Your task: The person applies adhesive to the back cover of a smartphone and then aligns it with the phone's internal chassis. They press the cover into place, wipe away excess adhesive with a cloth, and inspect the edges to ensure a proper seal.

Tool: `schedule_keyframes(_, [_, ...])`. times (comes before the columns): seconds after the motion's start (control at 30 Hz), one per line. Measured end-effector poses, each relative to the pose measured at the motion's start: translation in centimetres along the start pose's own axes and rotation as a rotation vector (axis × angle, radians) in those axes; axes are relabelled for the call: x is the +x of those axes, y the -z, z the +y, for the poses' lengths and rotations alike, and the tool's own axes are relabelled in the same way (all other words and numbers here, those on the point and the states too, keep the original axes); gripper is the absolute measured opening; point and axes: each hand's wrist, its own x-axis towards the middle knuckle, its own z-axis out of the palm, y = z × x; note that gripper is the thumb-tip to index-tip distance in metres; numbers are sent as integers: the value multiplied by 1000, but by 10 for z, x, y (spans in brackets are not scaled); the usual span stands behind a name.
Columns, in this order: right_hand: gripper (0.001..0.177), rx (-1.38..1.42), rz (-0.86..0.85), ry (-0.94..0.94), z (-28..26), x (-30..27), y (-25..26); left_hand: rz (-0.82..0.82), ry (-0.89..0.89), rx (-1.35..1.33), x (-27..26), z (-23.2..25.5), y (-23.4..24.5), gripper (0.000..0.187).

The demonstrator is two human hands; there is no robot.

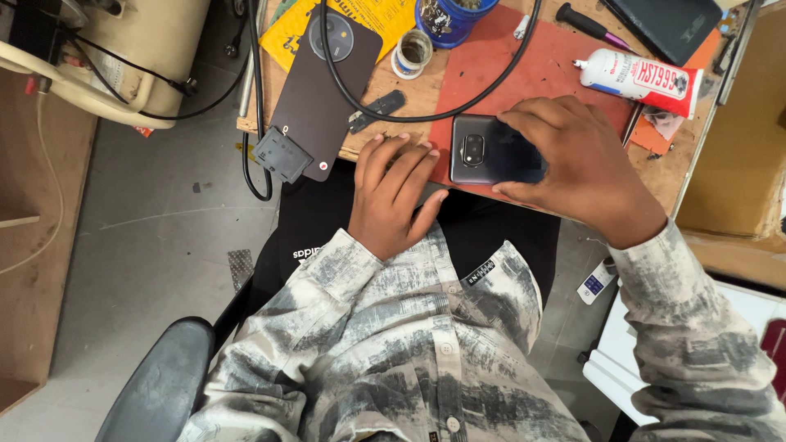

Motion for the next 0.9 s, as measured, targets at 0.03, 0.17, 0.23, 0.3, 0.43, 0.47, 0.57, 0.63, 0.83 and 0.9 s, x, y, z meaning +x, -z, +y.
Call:
schedule_keyframes(0.03, [82, -3, 2, 1, 0, 0, 0, 3, 1, -4, 0, 0, 0, 45])
schedule_keyframes(0.17, [81, -9, 4, -1, 1, 0, -1, 12, -1, -12, 0, 0, 1, 45])
schedule_keyframes(0.23, [81, -14, 2, -9, 1, 0, -2, 13, -3, -10, 1, 0, 1, 45])
schedule_keyframes(0.3, [81, -23, 1, -9, 1, 0, -3, 13, -5, -6, 3, 1, 2, 45])
schedule_keyframes(0.43, [81, -45, 6, -5, 2, 1, -4, -1, -3, -37, 9, 4, 6, 46])
schedule_keyframes(0.47, [82, -44, 7, -3, 3, 1, -4, -9, -3, -45, 12, 6, 7, 47])
schedule_keyframes(0.57, [82, -40, 10, 2, 3, 1, -5, -54, -9, -45, 22, 10, 9, 51])
schedule_keyframes(0.63, [82, -38, 10, 6, 4, 1, -4, -94, -10, -40, 30, 12, 9, 54])
schedule_keyframes(0.83, [81, -36, 11, -9, 2, 3, -3, -170, 5, -59, 44, 10, 7, 62])
schedule_keyframes(0.9, [80, -27, 12, -7, 2, 3, -2, -175, 24, -93, 44, 8, 8, 65])
